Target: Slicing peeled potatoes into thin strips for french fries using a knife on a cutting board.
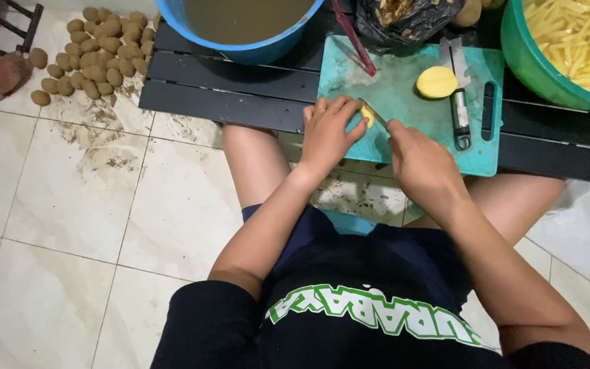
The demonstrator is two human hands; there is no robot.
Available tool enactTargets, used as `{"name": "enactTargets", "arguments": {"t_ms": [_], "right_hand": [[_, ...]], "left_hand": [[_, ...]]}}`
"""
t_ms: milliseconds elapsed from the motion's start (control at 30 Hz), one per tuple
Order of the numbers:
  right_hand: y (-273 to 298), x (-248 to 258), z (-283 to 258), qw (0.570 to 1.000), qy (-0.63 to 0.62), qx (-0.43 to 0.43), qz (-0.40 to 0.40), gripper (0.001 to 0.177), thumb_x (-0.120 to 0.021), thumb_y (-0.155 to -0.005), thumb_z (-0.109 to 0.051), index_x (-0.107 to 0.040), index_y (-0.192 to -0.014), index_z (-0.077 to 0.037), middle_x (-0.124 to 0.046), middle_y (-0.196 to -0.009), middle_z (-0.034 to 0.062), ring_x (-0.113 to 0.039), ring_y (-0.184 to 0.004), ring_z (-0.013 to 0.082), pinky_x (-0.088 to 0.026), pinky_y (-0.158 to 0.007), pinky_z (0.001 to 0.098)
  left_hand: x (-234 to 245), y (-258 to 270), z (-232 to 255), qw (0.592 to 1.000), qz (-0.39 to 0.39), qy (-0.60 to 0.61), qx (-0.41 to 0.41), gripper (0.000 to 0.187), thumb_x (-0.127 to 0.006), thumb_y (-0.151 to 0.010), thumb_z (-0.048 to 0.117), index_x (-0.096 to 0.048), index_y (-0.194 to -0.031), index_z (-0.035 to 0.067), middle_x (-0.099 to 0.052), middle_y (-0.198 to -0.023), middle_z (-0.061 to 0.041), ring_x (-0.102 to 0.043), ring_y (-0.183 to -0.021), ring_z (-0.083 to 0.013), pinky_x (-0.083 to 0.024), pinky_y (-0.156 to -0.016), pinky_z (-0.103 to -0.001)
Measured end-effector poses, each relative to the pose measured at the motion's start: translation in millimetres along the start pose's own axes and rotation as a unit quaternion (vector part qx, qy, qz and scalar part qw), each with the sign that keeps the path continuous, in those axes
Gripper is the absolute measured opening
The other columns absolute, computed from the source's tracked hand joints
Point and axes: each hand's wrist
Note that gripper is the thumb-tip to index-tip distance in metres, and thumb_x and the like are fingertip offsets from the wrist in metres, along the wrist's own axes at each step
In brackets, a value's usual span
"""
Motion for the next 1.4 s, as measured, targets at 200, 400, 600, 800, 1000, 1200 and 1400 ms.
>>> {"name": "enactTargets", "arguments": {"t_ms": [200,400,600,800,1000,1200,1400], "right_hand": [[10,-3,3,1.0,0.0,0.016,-0.004,0.041,-0.036,-0.109,-0.018,-0.048,-0.145,-0.003,-0.064,-0.121,0.0306,-0.061,-0.112,0.0559,-0.048,-0.091,0.0689],[31,-12,13,0.999,-0.046,-0.01,0.013,0.03,-0.039,-0.108,-0.024,-0.051,-0.134,-0.012,-0.066,-0.112,0.0244,-0.062,-0.112,0.0512,-0.051,-0.09,0.0639],[57,-6,26,0.997,-0.044,-0.019,0.059,0.023,-0.05,-0.106,-0.021,-0.054,-0.127,-0.011,-0.071,-0.117,0.0199,-0.065,-0.114,0.0458,-0.055,-0.088,0.0611],[41,12,11,0.992,-0.087,-0.09,0.022,0.03,-0.047,-0.107,-0.028,-0.053,-0.135,-0.018,-0.071,-0.12,0.0225,-0.064,-0.116,0.0482,-0.052,-0.094,0.0642],[25,-4,-2,0.989,-0.136,-0.051,0.032,0.035,-0.042,-0.109,-0.023,-0.047,-0.142,-0.011,-0.066,-0.125,0.0282,-0.06,-0.118,0.0537,-0.048,-0.094,0.0687],[26,-8,-7,0.987,-0.154,-0.025,0.035,0.035,-0.038,-0.109,-0.016,-0.046,-0.142,-0.006,-0.064,-0.121,0.0291,-0.061,-0.116,0.0547,-0.049,-0.092,0.0687],[22,-19,3,0.989,-0.14,-0.007,0.046,0.031,-0.04,-0.109,-0.017,-0.046,-0.137,-0.004,-0.063,-0.119,0.0315,-0.059,-0.115,0.0567,-0.049,-0.087,0.0707]], "left_hand": [[1,1,1,0.999,0.015,-0.009,-0.027,0.024,-0.064,-0.101,0.038,-0.066,-0.115,0.018,-0.062,-0.109,-0.001,-0.053,-0.099,-0.0218,-0.032,-0.084,-0.038],[-1,1,0,1.0,-0.003,-0.016,-0.01,0.027,-0.06,-0.102,0.041,-0.066,-0.116,0.019,-0.062,-0.113,0.0,-0.052,-0.102,-0.0221,-0.031,-0.086,-0.039],[-3,1,-5,1.0,-0.01,-0.027,-0.01,0.028,-0.064,-0.098,0.044,-0.064,-0.116,0.024,-0.061,-0.115,0.002,-0.053,-0.106,-0.024,-0.033,-0.088,-0.042],[2,0,-5,1.0,-0.022,0.001,0.001,0.023,-0.066,-0.099,0.04,-0.067,-0.113,0.023,-0.065,-0.112,0.003,-0.054,-0.104,-0.0229,-0.033,-0.088,-0.041],[6,3,-2,0.999,-0.022,0.031,0.007,0.017,-0.07,-0.098,0.036,-0.069,-0.109,0.022,-0.068,-0.109,0.003,-0.055,-0.103,-0.022,-0.032,-0.089,-0.041],[11,1,-1,0.997,-0.046,0.055,0.026,0.018,-0.069,-0.098,0.033,-0.068,-0.11,0.02,-0.069,-0.112,0.001,-0.055,-0.105,-0.0237,-0.032,-0.092,-0.043],[10,0,-2,0.997,-0.046,0.053,0.024,0.02,-0.071,-0.098,0.034,-0.07,-0.112,0.019,-0.069,-0.113,0.0,-0.055,-0.107,-0.0242,-0.031,-0.095,-0.044]]}}
Point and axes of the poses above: each hand's wrist, its own y-axis away from the middle knuckle, its own x-axis out of the back of the hand, z = x × y
